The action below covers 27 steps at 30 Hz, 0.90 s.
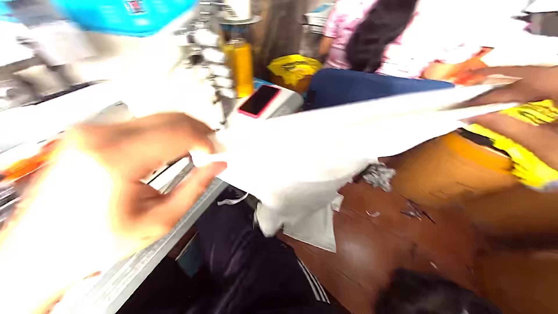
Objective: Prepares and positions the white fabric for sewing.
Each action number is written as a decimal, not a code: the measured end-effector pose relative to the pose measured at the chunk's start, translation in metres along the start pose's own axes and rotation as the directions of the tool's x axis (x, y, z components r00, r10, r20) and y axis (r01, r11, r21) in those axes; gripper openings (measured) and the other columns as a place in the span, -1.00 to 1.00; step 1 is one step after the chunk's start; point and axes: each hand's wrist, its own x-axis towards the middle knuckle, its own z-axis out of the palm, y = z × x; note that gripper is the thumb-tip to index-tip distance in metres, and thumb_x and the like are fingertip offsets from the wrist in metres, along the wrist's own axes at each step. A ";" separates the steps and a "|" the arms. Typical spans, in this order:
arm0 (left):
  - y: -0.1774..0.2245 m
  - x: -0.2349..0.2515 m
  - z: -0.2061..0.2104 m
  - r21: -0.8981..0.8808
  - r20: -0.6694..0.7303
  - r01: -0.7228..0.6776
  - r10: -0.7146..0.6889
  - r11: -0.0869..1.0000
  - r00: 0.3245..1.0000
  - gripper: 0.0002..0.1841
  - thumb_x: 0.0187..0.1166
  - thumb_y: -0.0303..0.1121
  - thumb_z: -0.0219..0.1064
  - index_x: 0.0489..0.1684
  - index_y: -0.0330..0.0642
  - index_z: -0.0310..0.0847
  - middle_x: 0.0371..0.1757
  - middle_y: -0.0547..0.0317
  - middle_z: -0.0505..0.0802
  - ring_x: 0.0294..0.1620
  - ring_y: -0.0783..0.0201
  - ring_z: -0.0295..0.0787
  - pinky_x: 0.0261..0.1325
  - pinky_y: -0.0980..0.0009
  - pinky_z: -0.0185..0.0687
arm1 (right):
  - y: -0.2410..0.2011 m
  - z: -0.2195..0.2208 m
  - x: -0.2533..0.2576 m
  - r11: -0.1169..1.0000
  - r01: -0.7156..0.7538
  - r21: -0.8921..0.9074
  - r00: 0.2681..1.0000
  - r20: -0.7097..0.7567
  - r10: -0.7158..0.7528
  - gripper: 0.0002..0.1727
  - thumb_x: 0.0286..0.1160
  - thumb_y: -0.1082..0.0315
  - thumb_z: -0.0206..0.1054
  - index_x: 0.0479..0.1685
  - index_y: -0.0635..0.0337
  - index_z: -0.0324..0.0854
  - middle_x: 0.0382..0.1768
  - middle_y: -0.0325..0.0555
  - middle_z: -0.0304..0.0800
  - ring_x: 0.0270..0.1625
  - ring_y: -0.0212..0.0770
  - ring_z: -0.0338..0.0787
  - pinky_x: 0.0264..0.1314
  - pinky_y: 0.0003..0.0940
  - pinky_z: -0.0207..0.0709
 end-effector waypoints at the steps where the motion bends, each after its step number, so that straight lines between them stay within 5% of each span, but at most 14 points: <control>1: 0.001 0.003 0.035 -0.017 0.039 0.003 -0.002 1.000 0.999 -0.75 0.59 -0.11 0.35 -0.29 -0.06 0.83 -0.16 0.36 0.89 -0.06 0.53 0.82 0.04 0.47 0.78 | 0.018 0.007 -0.021 0.996 0.062 -0.070 0.998 0.022 -0.061 -0.63 0.62 0.27 0.30 0.15 0.43 0.73 -0.10 0.30 0.86 -0.07 0.31 0.81 0.14 0.41 0.49; 4: -0.005 -0.004 0.132 -0.114 0.089 0.018 -0.008 0.993 0.996 -0.81 0.54 -0.19 0.36 -0.29 -0.06 0.82 -0.26 0.37 0.89 -0.20 0.54 0.83 -0.07 0.54 0.78 | 0.049 0.041 -0.080 0.987 0.145 -0.068 0.979 0.152 -0.133 -0.74 0.42 0.13 0.30 -0.36 0.05 0.84 -0.55 -0.27 0.78 -0.45 -0.17 0.78 -0.15 0.15 0.61; 7: -0.007 -0.033 0.194 -0.149 0.269 0.154 -0.110 0.977 0.957 -0.68 0.59 -0.21 0.33 0.15 -0.13 0.81 -0.32 0.20 0.91 -0.40 0.27 0.85 -0.27 0.25 0.83 | 0.061 0.080 -0.142 0.984 -0.035 0.176 0.926 0.376 -0.035 -0.77 0.41 0.09 0.39 -0.36 -0.01 0.87 -0.48 -0.33 0.83 -0.35 -0.23 0.83 -0.11 0.03 0.70; 9: -0.007 -0.049 0.218 -0.190 0.335 0.210 -0.137 0.959 0.932 -0.72 0.60 -0.27 0.27 0.02 -0.11 0.90 -0.26 0.11 0.91 -0.33 0.20 0.87 -0.22 0.21 0.83 | 0.068 0.105 -0.173 0.946 -0.132 0.297 0.919 0.395 0.004 -0.73 0.43 0.04 0.36 -0.33 -0.02 0.88 -0.41 -0.30 0.89 -0.28 -0.25 0.87 -0.17 -0.13 0.74; 12: -0.010 -0.052 0.250 -0.298 0.382 0.369 -0.244 0.880 0.891 -0.76 0.56 -0.36 0.26 -0.18 -0.14 0.91 -0.15 0.13 0.92 -0.33 0.41 0.83 -0.23 0.48 0.79 | 0.085 0.147 -0.196 0.903 -0.254 0.347 0.942 0.299 0.151 -0.74 0.38 0.02 0.41 -0.36 -0.07 0.92 -0.28 -0.27 0.83 -0.12 -0.26 0.80 -0.03 -0.20 0.68; 14: -0.018 -0.042 0.277 -0.313 0.578 0.617 -0.371 0.722 0.727 -0.78 0.65 -0.44 0.27 -0.02 -0.27 0.87 -0.15 0.12 0.94 -0.40 0.39 0.88 -0.30 0.42 0.86 | 0.106 0.186 -0.208 0.872 -0.355 0.338 0.920 0.293 0.261 -0.76 0.34 0.06 0.50 -0.42 0.02 0.89 -0.13 -0.11 0.82 0.04 -0.04 0.77 0.14 0.07 0.59; 15: -0.023 -0.034 0.296 -0.253 0.702 0.753 -0.419 0.608 0.575 -0.77 0.71 -0.43 0.26 0.07 -0.31 0.82 -0.18 0.08 0.94 -0.36 0.31 0.92 -0.21 0.34 0.89 | 0.117 0.205 -0.213 0.836 -0.441 0.327 0.878 0.351 0.326 -0.76 0.36 0.14 0.55 -0.35 0.15 0.87 -0.03 0.01 0.86 0.11 0.06 0.80 0.22 0.19 0.61; 17: -0.035 -0.022 0.346 -0.125 0.841 0.896 -0.433 0.427 0.323 -0.73 0.77 -0.43 0.21 0.23 -0.35 0.73 -0.01 -0.08 0.92 -0.08 0.17 0.94 0.13 0.21 0.83 | 0.137 0.243 -0.223 0.744 -0.611 0.269 0.757 0.474 0.450 -0.77 0.44 0.26 0.55 -0.21 0.30 0.84 -0.20 0.07 0.90 -0.12 0.05 0.87 0.04 0.16 0.67; 18: -0.040 -0.020 0.374 -0.096 0.858 0.916 -0.434 0.389 0.274 -0.72 0.77 -0.44 0.21 0.26 -0.37 0.72 0.07 -0.13 0.90 0.04 0.11 0.92 0.25 0.16 0.78 | 0.146 0.260 -0.226 0.698 -0.673 0.244 0.700 0.515 0.494 -0.77 0.48 0.28 0.52 -0.17 0.33 0.83 -0.30 0.10 0.87 -0.22 0.05 0.85 -0.04 0.16 0.65; 21: -0.046 -0.023 0.436 -0.079 0.834 0.892 -0.461 0.445 0.304 -0.72 0.77 -0.42 0.23 0.25 -0.35 0.74 0.13 -0.19 0.88 0.17 -0.03 0.87 0.39 0.02 0.68 | 0.160 0.296 -0.237 0.648 -0.735 0.197 0.650 0.479 0.591 -0.82 0.54 0.36 0.47 -0.10 0.32 0.86 -0.28 0.15 0.90 -0.21 0.10 0.88 0.00 0.23 0.65; 27: -0.041 -0.011 0.462 -0.231 0.673 0.792 -0.495 0.565 0.549 -0.74 0.74 -0.51 0.23 0.22 -0.32 0.79 0.23 -0.16 0.87 0.28 -0.06 0.82 0.44 0.00 0.61 | 0.167 0.305 -0.253 0.724 -0.664 0.187 0.747 0.201 0.633 -0.80 0.50 0.54 0.39 -0.02 0.27 0.88 -0.14 0.13 0.94 -0.16 0.12 0.93 -0.05 0.22 0.70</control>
